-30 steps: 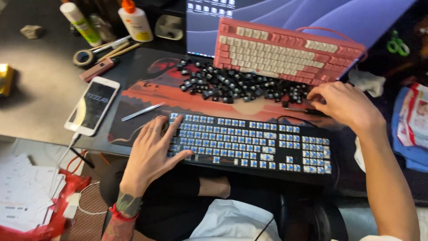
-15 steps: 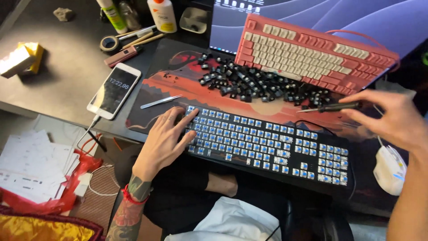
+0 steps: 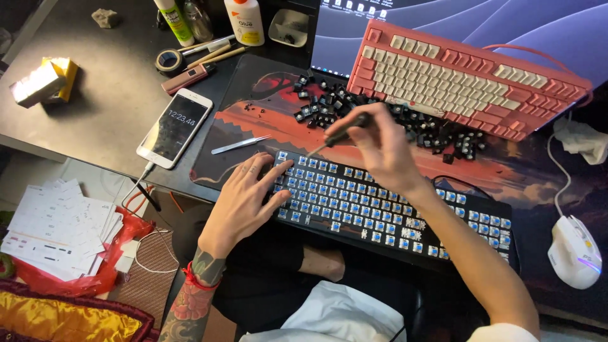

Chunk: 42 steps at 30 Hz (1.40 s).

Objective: Dusting a keyboard and removing mechanical switches using a switch puller tool.

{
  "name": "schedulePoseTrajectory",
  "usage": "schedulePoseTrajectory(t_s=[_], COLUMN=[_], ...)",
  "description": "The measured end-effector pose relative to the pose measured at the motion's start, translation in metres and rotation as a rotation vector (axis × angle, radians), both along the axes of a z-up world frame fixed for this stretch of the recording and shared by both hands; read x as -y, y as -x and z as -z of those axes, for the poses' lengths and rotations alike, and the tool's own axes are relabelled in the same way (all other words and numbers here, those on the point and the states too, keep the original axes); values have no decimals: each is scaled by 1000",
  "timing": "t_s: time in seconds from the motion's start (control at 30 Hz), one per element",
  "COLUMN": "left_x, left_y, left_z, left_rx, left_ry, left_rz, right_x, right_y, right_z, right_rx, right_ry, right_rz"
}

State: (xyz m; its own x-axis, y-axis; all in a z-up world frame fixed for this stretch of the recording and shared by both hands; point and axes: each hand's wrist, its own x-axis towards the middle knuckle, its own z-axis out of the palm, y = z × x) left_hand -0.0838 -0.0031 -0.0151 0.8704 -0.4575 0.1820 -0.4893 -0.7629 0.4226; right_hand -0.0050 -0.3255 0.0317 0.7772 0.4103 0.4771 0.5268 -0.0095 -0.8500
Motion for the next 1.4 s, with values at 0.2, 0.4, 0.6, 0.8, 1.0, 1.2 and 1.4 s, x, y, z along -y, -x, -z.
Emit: schedulePoseTrajectory(t_s=[0.2,0.4,0.6,0.8,1.0,1.2,1.4], left_x=[0,1,2,2,2,2,3], left_y=[0,0,0,0,-1,-1,-1], left_z=[7,8,7,5,7,7,6], left_rx=[69,101,97,88,86,96,74], left_ry=[-38,-22,-13,-12,-20,-10,-6], left_rz=[-7,1,-6,-1,4,5,3], right_x=[-25,-26,-27,-27,-25,-24,-22], right_y=[-11,-11,-11,-11,-12,-13,-11], right_z=[14,18,15,16,18,20,17], right_rx=[-7,8,2,21,21,17,17], right_ry=[57,55,57,75,88,99,128], right_rz=[-1,-5,-9,-9,-20,-21,-38])
